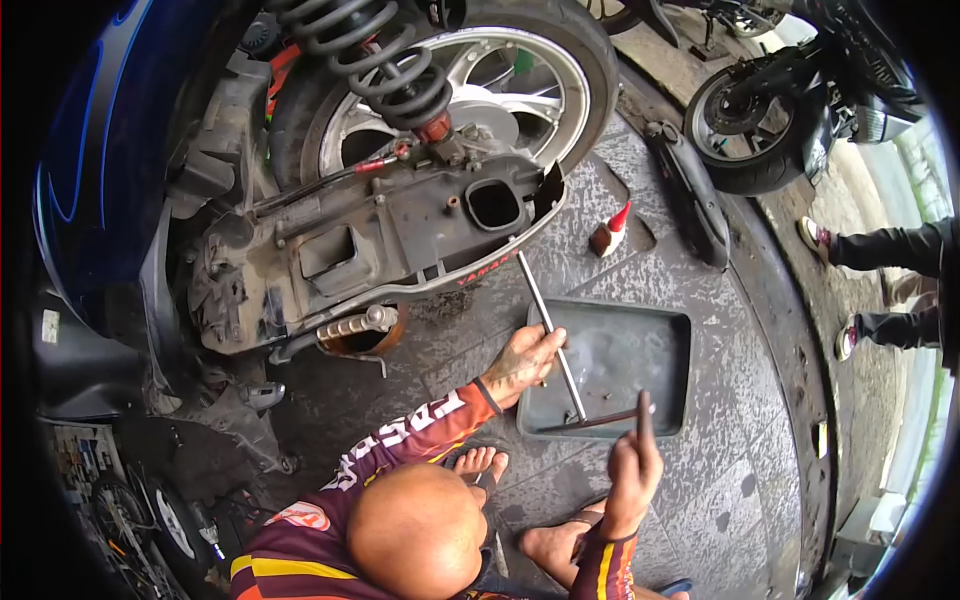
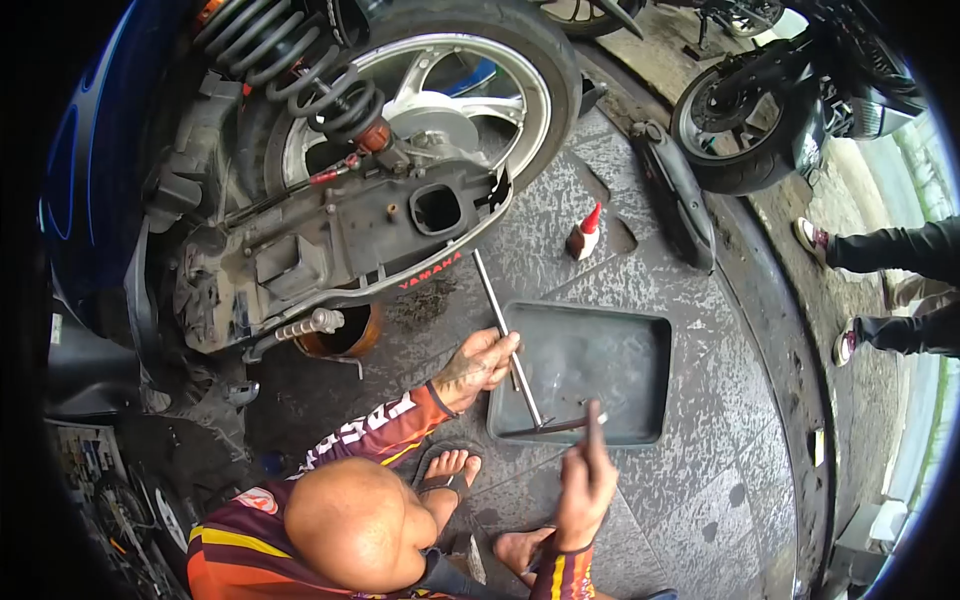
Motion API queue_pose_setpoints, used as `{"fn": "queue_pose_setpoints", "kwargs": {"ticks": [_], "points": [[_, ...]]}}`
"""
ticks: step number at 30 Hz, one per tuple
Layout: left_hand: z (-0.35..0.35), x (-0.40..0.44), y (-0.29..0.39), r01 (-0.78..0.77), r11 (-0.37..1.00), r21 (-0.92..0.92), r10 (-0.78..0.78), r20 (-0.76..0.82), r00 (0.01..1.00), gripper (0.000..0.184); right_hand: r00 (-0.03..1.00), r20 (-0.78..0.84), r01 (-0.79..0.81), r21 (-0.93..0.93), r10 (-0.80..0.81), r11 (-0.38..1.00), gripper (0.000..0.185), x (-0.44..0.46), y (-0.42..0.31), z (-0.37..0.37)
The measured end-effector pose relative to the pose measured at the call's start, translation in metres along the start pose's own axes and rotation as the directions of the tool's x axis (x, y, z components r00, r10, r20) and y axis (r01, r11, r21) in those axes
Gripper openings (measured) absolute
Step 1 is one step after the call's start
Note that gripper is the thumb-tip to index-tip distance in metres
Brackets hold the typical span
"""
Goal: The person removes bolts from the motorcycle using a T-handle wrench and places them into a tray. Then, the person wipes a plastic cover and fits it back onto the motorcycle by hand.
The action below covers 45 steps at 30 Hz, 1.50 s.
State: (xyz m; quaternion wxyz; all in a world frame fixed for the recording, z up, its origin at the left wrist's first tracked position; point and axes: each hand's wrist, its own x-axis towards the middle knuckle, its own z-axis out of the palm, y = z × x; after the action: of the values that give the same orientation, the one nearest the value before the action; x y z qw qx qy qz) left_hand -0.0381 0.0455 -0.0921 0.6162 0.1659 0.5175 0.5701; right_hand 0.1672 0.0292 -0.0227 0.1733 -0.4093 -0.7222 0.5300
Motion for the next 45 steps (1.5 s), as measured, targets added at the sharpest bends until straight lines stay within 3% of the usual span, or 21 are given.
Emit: {"fn": "queue_pose_setpoints", "kwargs": {"ticks": [2,3,4,6,8,10,18,20,26,27,28,29,30,35,36,38,40,41,42,43,45], "points": [[-0.001,0.002,0.001,0.053,0.996,-0.071,-0.053,-0.005,0.999,0.028,0.938,-0.256,-0.246,-0.023,0.232,0.969,0.060,0.024,0.028,-0.007],[-0.002,0.001,0.003,0.045,0.997,-0.070,-0.046,-0.022,0.999,0.027,0.975,-0.149,-0.199,-0.254,0.165,0.947,0.051,0.019,0.057,0.011],[0.000,0.002,0.005,0.038,0.996,-0.075,-0.039,-0.021,0.999,0.027,0.996,0.050,0.085,-0.365,-0.072,0.927,0.041,0.004,0.092,0.031],[-0.004,0.000,0.006,0.054,0.994,-0.097,-0.057,-0.028,0.998,0.027,0.956,0.283,0.011,-0.283,0.073,0.959,0.031,0.002,0.035,0.033],[-0.007,0.001,0.003,0.034,0.994,-0.103,-0.035,-0.009,0.999,0.027,0.962,0.134,0.226,0.106,-0.240,0.968,0.036,0.005,0.019,0.015],[0.000,0.007,0.008,0.002,0.994,-0.107,-0.002,-0.004,1.000,0.027,0.988,-0.147,0.071,0.118,-0.053,0.990,0.060,0.013,0.032,0.004],[-0.014,0.011,-0.009,0.040,0.991,-0.126,-0.045,-0.039,0.998,0.027,0.943,-0.329,-0.123,-0.207,0.049,0.970,0.080,0.023,0.053,0.047],[-0.013,0.011,-0.007,0.058,0.988,-0.142,-0.061,-0.016,0.998,0.027,0.891,-0.418,-0.063,-0.496,-0.175,0.866,0.081,0.026,0.050,0.046],[-0.004,0.010,0.004,0.060,0.987,-0.149,-0.064,-0.023,0.998,0.028,0.756,-0.628,-0.137,-0.430,-0.187,0.892,0.083,0.062,0.047,0.040],[-0.002,0.008,0.005,0.028,0.992,-0.126,-0.032,-0.033,0.999,0.028,0.924,-0.377,-0.167,-0.240,0.067,0.956,0.068,0.064,0.055,0.036],[0.002,0.004,0.004,0.002,0.995,-0.103,-0.007,-0.045,0.999,0.028,0.963,-0.155,-0.180,0.234,0.220,0.955,0.050,0.059,0.059,0.045],[0.006,-0.004,-0.003,0.056,0.997,-0.057,-0.056,0.005,0.998,0.028,0.931,0.080,-0.327,0.616,0.356,0.717,0.046,0.056,0.054,0.053],[0.006,-0.015,-0.014,0.156,0.987,-0.040,-0.150,0.131,0.980,0.026,0.931,0.121,-0.321,0.717,0.344,0.619,0.049,0.051,0.059,0.061],[-0.007,-0.004,-0.041,0.128,0.991,-0.027,-0.123,0.146,0.982,0.026,0.948,0.049,-0.295,0.513,0.316,0.806,0.043,0.033,0.061,0.081],[-0.002,-0.006,-0.032,0.129,0.991,0.031,-0.132,0.134,0.982,0.026,0.868,0.259,-0.464,0.121,0.423,0.878,0.040,0.022,0.067,0.075],[0.005,-0.005,-0.021,0.111,0.994,-0.014,-0.106,0.192,0.976,0.030,0.904,0.291,-0.404,0.348,0.312,0.846,0.038,0.000,0.051,0.074],[0.009,0.000,-0.024,0.048,0.995,0.090,-0.059,0.129,0.990,0.030,0.891,0.387,-0.365,0.294,0.238,0.883,0.038,-0.003,0.035,0.045],[0.010,-0.001,-0.020,0.049,0.994,0.096,-0.060,0.109,0.992,0.031,0.953,0.256,-0.278,0.532,0.161,0.800,0.046,-0.001,0.007,0.038],[0.013,-0.002,-0.015,0.040,0.999,0.036,-0.043,0.093,0.995,0.032,0.998,-0.024,0.058,0.416,-0.053,0.908,0.054,-0.008,0.011,0.023],[0.011,0.001,-0.017,0.026,0.998,0.061,-0.031,0.078,0.996,0.032,0.996,-0.088,0.066,0.539,-0.022,0.839,0.059,-0.001,-0.011,0.006],[0.011,-0.001,-0.015,0.037,0.997,0.072,-0.041,0.057,0.998,0.032,0.957,-0.268,-0.012,0.344,0.110,0.939,0.061,0.016,0.003,-0.004]]}}
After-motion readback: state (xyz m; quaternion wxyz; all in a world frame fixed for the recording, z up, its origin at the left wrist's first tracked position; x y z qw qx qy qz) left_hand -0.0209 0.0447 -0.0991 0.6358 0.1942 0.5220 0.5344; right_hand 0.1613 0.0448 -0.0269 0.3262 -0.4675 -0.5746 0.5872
